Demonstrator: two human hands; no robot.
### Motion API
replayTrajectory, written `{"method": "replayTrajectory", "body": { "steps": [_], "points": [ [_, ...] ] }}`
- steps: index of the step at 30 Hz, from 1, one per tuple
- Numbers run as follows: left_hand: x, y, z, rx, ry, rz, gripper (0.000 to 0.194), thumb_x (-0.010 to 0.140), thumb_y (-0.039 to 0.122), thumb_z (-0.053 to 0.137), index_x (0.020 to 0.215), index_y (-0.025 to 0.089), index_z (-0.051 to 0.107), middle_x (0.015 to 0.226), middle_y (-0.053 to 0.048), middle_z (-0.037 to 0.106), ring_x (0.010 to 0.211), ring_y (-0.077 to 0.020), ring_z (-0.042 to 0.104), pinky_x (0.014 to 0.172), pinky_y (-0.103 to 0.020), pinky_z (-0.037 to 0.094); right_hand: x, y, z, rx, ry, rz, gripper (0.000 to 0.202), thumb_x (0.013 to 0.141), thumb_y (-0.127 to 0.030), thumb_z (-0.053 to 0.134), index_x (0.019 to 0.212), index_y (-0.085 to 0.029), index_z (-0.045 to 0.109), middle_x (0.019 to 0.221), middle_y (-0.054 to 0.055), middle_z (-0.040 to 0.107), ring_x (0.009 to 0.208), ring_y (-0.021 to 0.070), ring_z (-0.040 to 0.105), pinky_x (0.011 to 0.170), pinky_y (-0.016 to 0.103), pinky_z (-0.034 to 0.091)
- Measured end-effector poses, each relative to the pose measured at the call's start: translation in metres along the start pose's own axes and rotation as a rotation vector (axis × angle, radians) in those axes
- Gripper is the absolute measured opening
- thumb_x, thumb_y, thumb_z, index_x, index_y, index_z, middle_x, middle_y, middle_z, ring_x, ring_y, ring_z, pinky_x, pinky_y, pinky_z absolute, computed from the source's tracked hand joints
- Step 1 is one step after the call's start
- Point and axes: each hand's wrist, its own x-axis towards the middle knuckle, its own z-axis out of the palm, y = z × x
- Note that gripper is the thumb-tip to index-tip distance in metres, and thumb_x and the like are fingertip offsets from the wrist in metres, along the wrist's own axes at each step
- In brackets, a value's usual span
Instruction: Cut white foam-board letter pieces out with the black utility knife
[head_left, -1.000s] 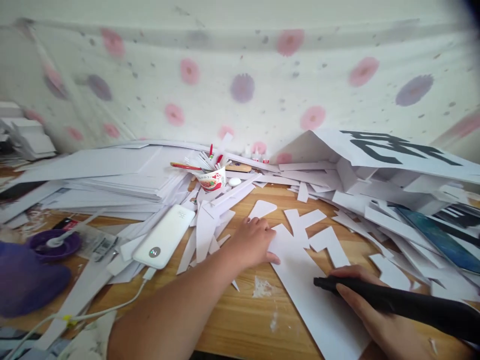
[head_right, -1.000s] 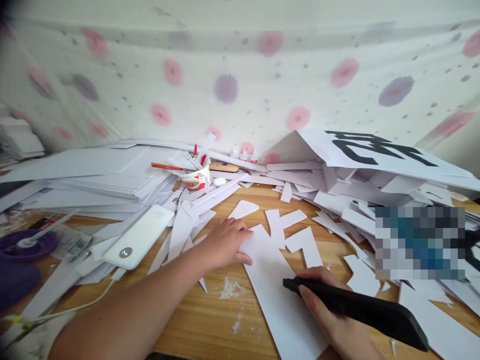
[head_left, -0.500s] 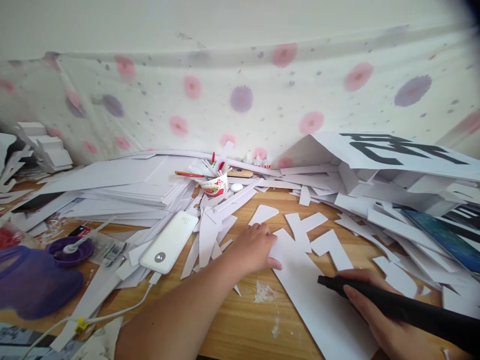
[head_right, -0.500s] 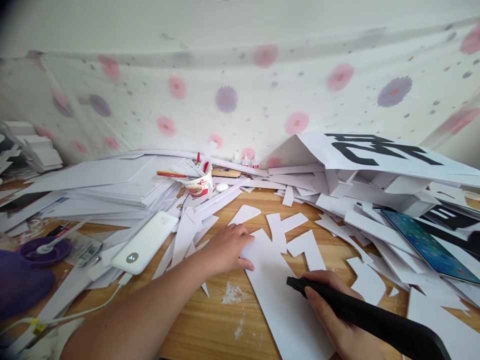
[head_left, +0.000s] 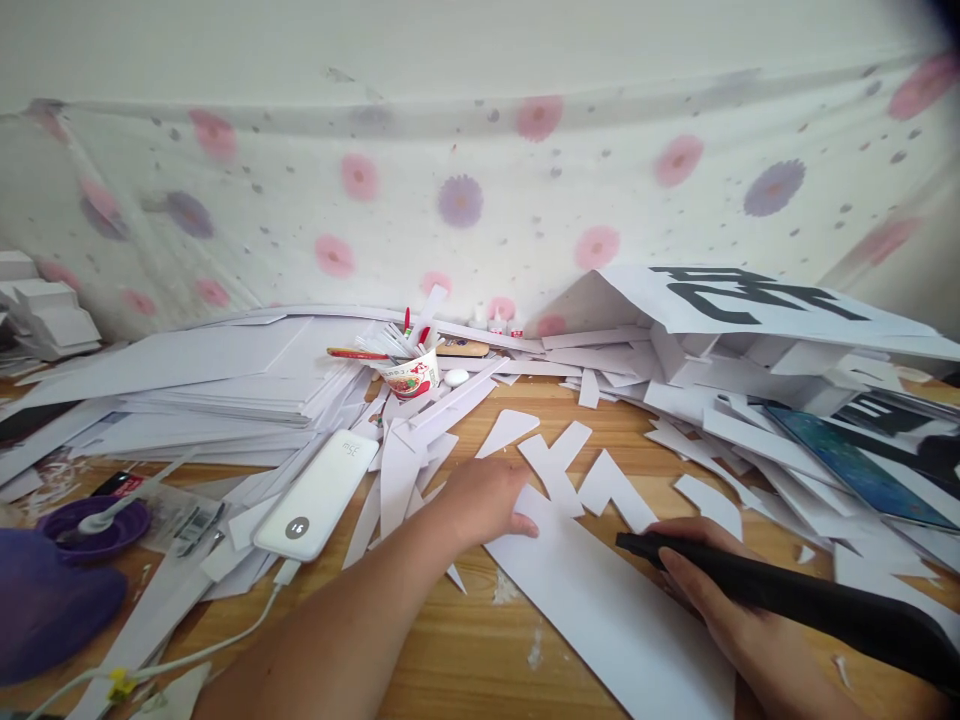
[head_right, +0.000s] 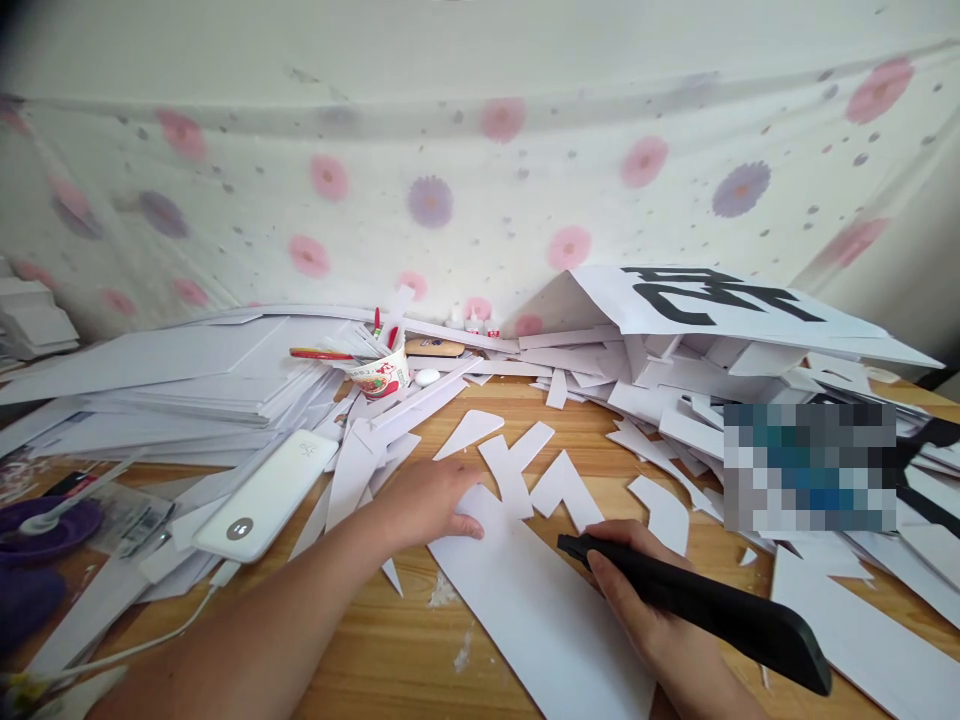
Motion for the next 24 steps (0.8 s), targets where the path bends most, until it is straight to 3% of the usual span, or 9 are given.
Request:
{"method": "replayTrajectory", "body": {
  "steps": [4, 8, 10, 14, 17, 19, 21, 24],
  "points": [
    [0.001, -0.003, 0.003, -0.008, 0.010, 0.002, 0.046, 0.072, 0.056, 0.070, 0.107, 0.028, 0.061, 0.103, -0.004, 0.071, 0.094, -0.0304, 0.067, 0.070, -0.035, 0.047, 0.010, -0.009, 0.000, 0.253, 0.201, 0.112, 0.022, 0.068, -0.040, 0.072, 0.082, -0.023, 0.069, 0.077, 0.003, 0.069, 0.068, 0.0216, 0.065, 0.055, 0.028, 0.053],
    [0.007, -0.005, 0.005, 0.037, 0.008, -0.037, 0.040, 0.073, 0.055, 0.066, 0.095, 0.023, 0.061, 0.098, -0.007, 0.071, 0.086, -0.0299, 0.067, 0.064, -0.034, 0.043, 0.034, -0.011, -0.024, 0.892, 0.451, 0.290, 0.016, 0.057, -0.031, 0.071, 0.063, -0.020, 0.061, 0.060, -0.001, 0.063, 0.051, 0.0154, 0.059, 0.053, 0.029, 0.053],
    [0.008, -0.004, 0.004, 0.061, -0.020, -0.054, 0.041, 0.071, 0.059, 0.065, 0.087, 0.021, 0.061, 0.091, -0.008, 0.072, 0.082, -0.0301, 0.066, 0.061, -0.033, 0.041, 0.036, -0.007, -0.037, 1.047, 0.489, 0.359, 0.013, 0.056, -0.027, 0.070, 0.060, -0.019, 0.061, 0.057, -0.002, 0.063, 0.043, 0.0120, 0.054, 0.052, 0.030, 0.054],
    [0.007, 0.000, 0.001, 0.066, -0.047, -0.056, 0.039, 0.074, 0.060, 0.062, 0.079, 0.021, 0.062, 0.086, -0.008, 0.072, 0.080, -0.0286, 0.066, 0.060, -0.032, 0.040, 0.017, 0.002, -0.039, 0.938, 0.471, 0.305, 0.011, 0.059, -0.023, 0.073, 0.068, -0.018, 0.069, 0.065, 0.002, 0.067, 0.052, 0.0142, 0.059, 0.044, 0.023, 0.049],
    [0.006, 0.002, 0.001, 0.067, -0.043, -0.069, 0.038, 0.077, 0.058, 0.060, 0.078, 0.020, 0.064, 0.086, -0.009, 0.072, 0.082, -0.0302, 0.067, 0.061, -0.034, 0.040, -0.002, 0.004, -0.035, 0.811, 0.498, 0.350, 0.014, 0.059, -0.025, 0.078, 0.070, -0.019, 0.071, 0.070, 0.002, 0.067, 0.053, 0.0138, 0.058, 0.043, 0.022, 0.050],
    [0.005, 0.002, 0.001, 0.057, -0.046, -0.077, 0.037, 0.079, 0.057, 0.059, 0.078, 0.020, 0.065, 0.086, -0.010, 0.072, 0.084, -0.0317, 0.067, 0.061, -0.034, 0.041, -0.015, 0.002, -0.037, 0.774, 0.460, 0.400, 0.018, 0.058, -0.028, 0.081, 0.071, -0.020, 0.072, 0.069, 0.002, 0.066, 0.054, 0.0143, 0.058, 0.043, 0.021, 0.050],
    [0.004, 0.002, 0.001, 0.046, -0.045, -0.080, 0.037, 0.080, 0.055, 0.058, 0.079, 0.019, 0.066, 0.088, -0.011, 0.072, 0.085, -0.0322, 0.067, 0.062, -0.035, 0.042, -0.030, 0.000, -0.044, 0.744, 0.339, 0.435, 0.021, 0.059, -0.033, 0.081, 0.073, -0.020, 0.072, 0.067, 0.002, 0.065, 0.054, 0.0145, 0.058, 0.044, 0.021, 0.048],
    [0.003, 0.003, 0.000, 0.025, -0.040, -0.074, 0.035, 0.080, 0.054, 0.059, 0.079, 0.019, 0.066, 0.089, -0.011, 0.072, 0.086, -0.0317, 0.067, 0.064, -0.034, 0.043, -0.055, 0.001, -0.059, 0.642, -0.024, 0.475, 0.031, 0.065, -0.049, 0.074, 0.073, -0.020, 0.072, 0.061, 0.003, 0.062, 0.049, 0.0153, 0.057, 0.043, 0.024, 0.046]
  ]
}}
